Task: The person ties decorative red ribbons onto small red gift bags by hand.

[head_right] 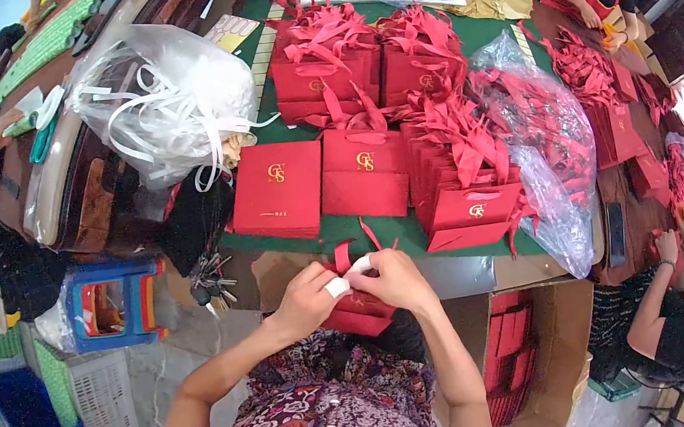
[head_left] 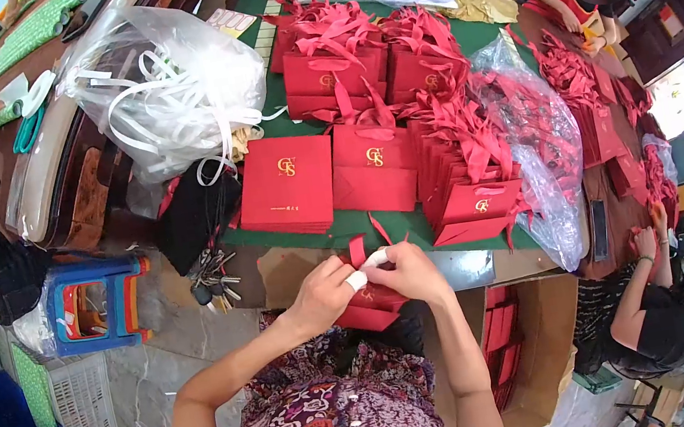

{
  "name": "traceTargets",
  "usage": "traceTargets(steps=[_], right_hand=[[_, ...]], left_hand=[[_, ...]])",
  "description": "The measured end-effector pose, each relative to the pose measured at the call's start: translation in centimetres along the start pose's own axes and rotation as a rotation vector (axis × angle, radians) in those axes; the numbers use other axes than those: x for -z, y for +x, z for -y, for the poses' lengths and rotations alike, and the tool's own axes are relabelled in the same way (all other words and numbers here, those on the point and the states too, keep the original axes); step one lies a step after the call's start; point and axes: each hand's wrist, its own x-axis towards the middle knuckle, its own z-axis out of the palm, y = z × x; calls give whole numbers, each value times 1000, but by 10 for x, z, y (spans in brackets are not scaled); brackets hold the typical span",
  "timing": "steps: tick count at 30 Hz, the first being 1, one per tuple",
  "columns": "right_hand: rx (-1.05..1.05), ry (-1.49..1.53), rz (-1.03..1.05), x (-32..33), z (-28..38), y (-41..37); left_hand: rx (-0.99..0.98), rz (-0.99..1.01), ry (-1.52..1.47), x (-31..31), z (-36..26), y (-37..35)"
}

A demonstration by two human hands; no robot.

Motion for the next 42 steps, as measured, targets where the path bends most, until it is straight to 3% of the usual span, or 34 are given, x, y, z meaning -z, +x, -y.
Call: traceTargets(steps=[4,6,9,10,13,16,17,20,22,27,31,34,36,42], right_hand=[[-79,124,-79,-14,-11,5],[-71,154,-171,-30,-19,7],[-115,337,-490,-38,-15,10],[-113,339,-493,-40,-14,11],[-24,335,-507,-43,-16,8],[77,385,-393,-39,-16,2],[106,272,-452,-33,-16,-1],[-82,454,-605,-16,-14,-14],[-115,234,-706,-4,-13,-23],[-164,-141,-675,-10,-13,-23],[-198,-194,-714,-17,-18,-11],[-66,-37,-714,-19,-19,-11],[-54,330,-532,-18,-18,-16],[-25,448,-386,-22,-18,-19]], left_hand=[[15,-28,-32,-2,5,2],[158,-28,-108,2,4,5],[231,2,-190,-2,5,-1],[228,3,-188,-2,5,-1],[517,-21,-251,1,0,8],[497,74,-19,-4,4,12],[491,58,-2,-11,8,13],[542,33,-89,-13,13,16],[574,32,-126,-12,13,17],[581,-10,-150,-13,9,19],[600,-36,-164,-12,4,19],[591,-62,-202,-13,1,20],[591,-76,-231,-15,-1,21],[564,-80,-249,-16,-7,27]])
